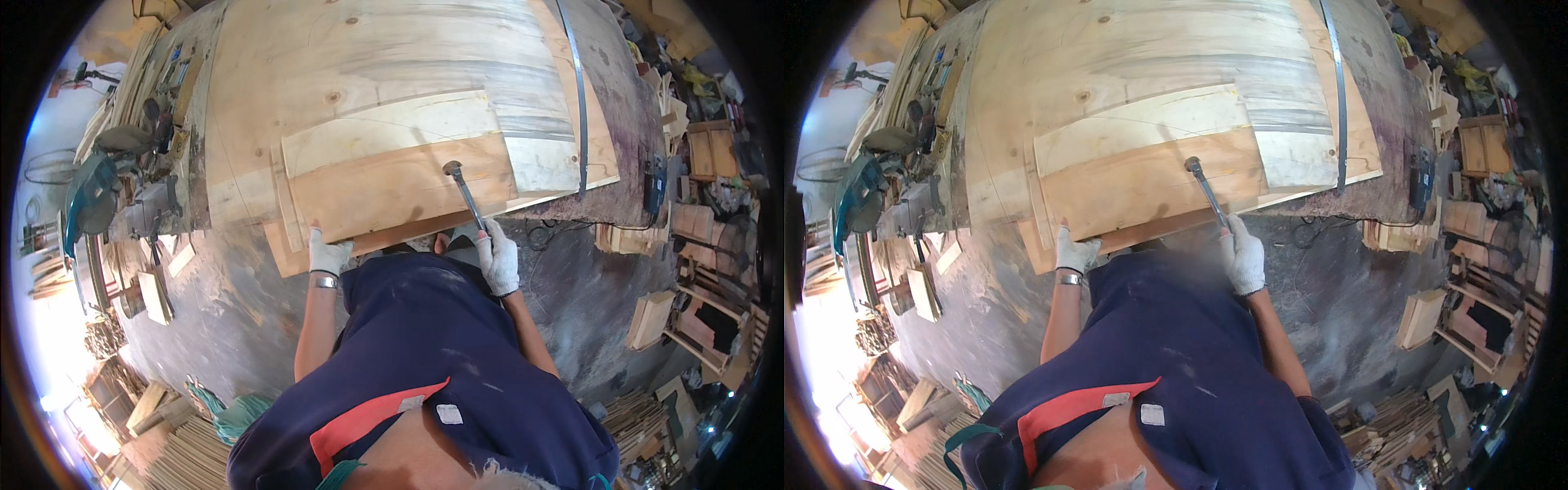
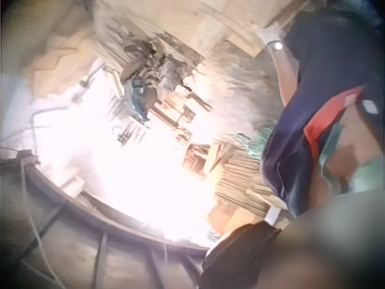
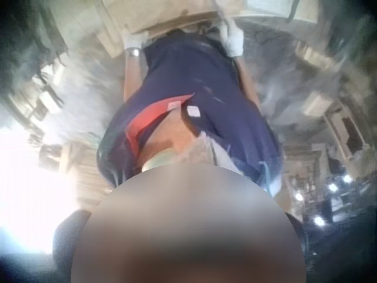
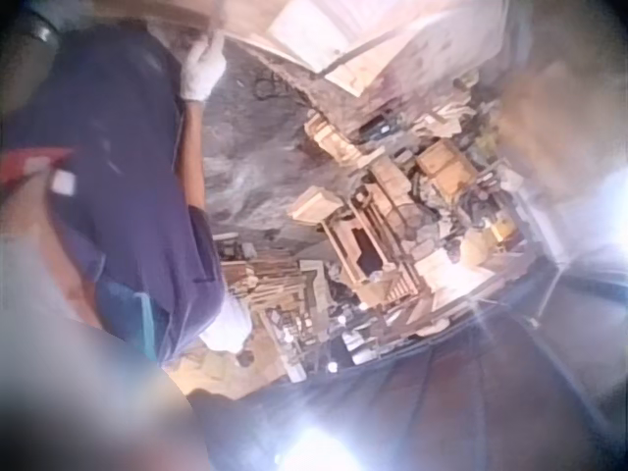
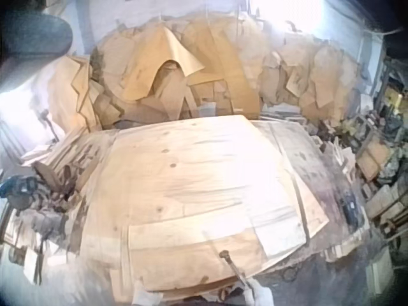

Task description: The person measures and marks a wooden plank, cuts it with a circular saw, then assembles it with other pieces using a nail gun and hammer. The person also uses a jigsaw to cut a curved edge on the assembled wood.

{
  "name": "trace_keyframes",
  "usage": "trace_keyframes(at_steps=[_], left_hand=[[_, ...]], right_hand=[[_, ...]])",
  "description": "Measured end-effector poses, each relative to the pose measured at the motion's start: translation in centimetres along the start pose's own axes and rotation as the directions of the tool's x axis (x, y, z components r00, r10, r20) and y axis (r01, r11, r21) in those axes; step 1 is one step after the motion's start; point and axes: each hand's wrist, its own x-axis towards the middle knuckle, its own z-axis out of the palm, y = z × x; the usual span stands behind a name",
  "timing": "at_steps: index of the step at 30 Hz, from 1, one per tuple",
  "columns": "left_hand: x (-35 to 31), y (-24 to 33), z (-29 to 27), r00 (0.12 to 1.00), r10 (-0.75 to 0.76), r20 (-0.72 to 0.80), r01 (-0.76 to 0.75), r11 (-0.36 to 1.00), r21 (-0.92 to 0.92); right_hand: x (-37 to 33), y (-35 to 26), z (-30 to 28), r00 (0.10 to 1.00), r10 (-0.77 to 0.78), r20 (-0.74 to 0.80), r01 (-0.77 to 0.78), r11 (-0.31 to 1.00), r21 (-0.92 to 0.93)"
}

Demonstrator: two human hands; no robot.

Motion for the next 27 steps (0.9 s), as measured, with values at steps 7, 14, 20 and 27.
trace_keyframes(at_steps=[7,14,20,27], left_hand=[[-3.5,-0.9,1.6,0.989,0.146,0.024,-0.148,0.967,0.207],[-3.5,-1.3,1.8,0.990,0.138,0.015,-0.138,0.978,0.155],[-3.4,-1.4,1.8,0.986,0.158,-0.052,-0.146,0.971,0.189],[-3.2,-1.9,2.1,0.989,0.136,-0.061,-0.130,0.988,0.089]], right_hand=[[0.9,-4.4,2.6,0.972,-0.181,-0.150,0.178,0.984,-0.030],[1.3,-5.1,2.3,0.999,-0.020,0.027,0.030,0.900,-0.436],[1.3,-3.2,2.9,0.921,-0.299,-0.250,0.244,0.942,-0.230],[2.4,-3.6,4.1,0.990,-0.138,0.033,0.142,0.962,-0.233]])
